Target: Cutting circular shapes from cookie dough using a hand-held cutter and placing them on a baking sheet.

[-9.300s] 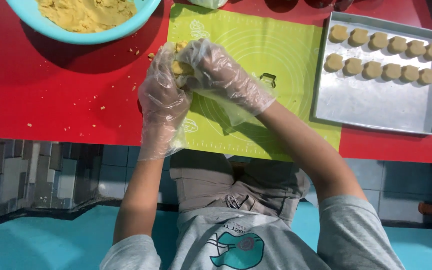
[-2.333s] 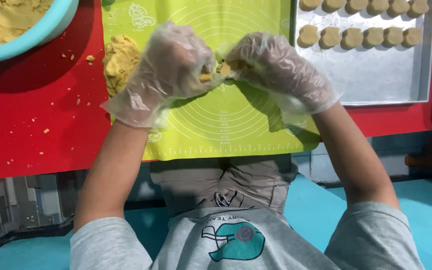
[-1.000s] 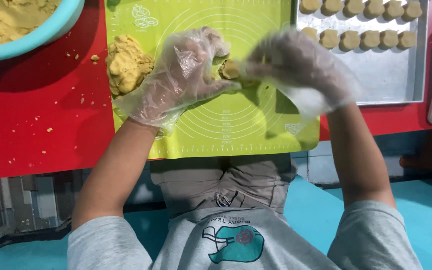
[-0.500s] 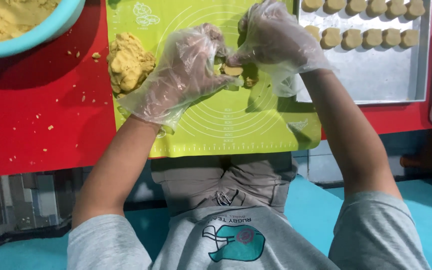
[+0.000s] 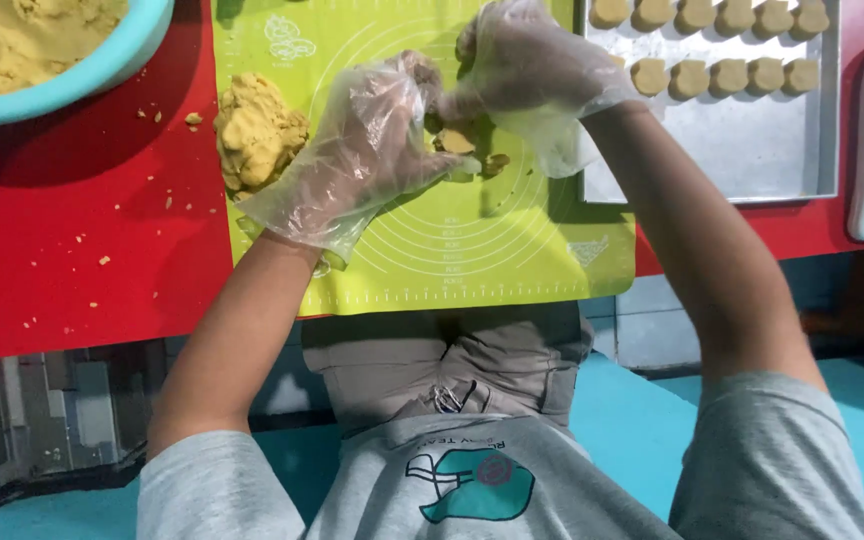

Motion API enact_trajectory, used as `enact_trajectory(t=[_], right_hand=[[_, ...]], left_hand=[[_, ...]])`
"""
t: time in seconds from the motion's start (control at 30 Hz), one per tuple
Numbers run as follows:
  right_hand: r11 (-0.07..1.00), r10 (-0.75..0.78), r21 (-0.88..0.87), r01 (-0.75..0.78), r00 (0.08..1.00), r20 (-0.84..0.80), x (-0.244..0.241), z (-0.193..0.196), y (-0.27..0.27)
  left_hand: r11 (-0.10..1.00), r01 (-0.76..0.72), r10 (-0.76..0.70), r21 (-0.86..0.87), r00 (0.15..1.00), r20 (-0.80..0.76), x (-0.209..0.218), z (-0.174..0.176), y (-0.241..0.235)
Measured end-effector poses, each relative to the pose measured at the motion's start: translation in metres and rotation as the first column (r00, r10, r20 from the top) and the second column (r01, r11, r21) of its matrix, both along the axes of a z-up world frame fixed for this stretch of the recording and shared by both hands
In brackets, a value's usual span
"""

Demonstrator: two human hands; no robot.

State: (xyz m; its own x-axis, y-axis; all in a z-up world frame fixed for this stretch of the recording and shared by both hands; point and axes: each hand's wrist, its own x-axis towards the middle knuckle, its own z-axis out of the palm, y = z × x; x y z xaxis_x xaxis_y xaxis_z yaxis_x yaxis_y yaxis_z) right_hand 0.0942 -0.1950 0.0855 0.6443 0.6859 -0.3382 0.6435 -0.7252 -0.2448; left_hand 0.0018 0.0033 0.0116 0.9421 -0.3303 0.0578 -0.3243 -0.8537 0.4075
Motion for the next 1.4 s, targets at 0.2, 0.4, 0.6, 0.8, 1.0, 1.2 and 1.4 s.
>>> enact_trajectory(t=[0.2, 0.4, 0.6, 0.8, 1.0, 1.2, 1.4], right_hand=[[1.000, 0.016, 0.023, -0.020, 0.988, 0.155, -0.007, -0.010, 0.000], [0.979, -0.200, 0.046, 0.199, 0.980, 0.018, -0.018, -0.003, 0.000], [0.956, -0.289, 0.052, 0.289, 0.957, -0.001, -0.033, 0.016, -0.002], [0.976, -0.215, 0.053, 0.210, 0.967, 0.137, -0.029, -0.002, -0.013], [0.943, -0.303, 0.152, 0.297, 0.953, 0.019, -0.040, 0.008, -0.010], [0.969, -0.172, 0.180, 0.169, 0.985, -0.001, -0.034, 0.005, -0.016], [0.996, -0.062, 0.078, 0.047, 0.980, 0.192, -0.032, -0.006, -0.020]], left_hand=[[0.996, 0.081, -0.085, 0.025, 0.923, 0.376, -0.016, 0.024, 0.006], [0.876, 0.232, -0.072, -0.422, 0.930, 0.361, -0.023, 0.035, 0.005], [0.973, 0.067, -0.147, 0.219, 0.915, 0.376, -0.007, 0.025, -0.005], [0.994, 0.060, -0.104, 0.086, 0.673, 0.732, -0.022, 0.026, -0.001], [0.979, 0.100, -0.172, 0.176, 0.869, 0.464, -0.008, -0.007, -0.010], [0.983, 0.182, -0.137, -0.019, 0.802, 0.581, -0.012, 0.025, 0.000], [0.973, 0.230, -0.216, -0.002, 0.918, 0.333, -0.005, 0.029, 0.000]])
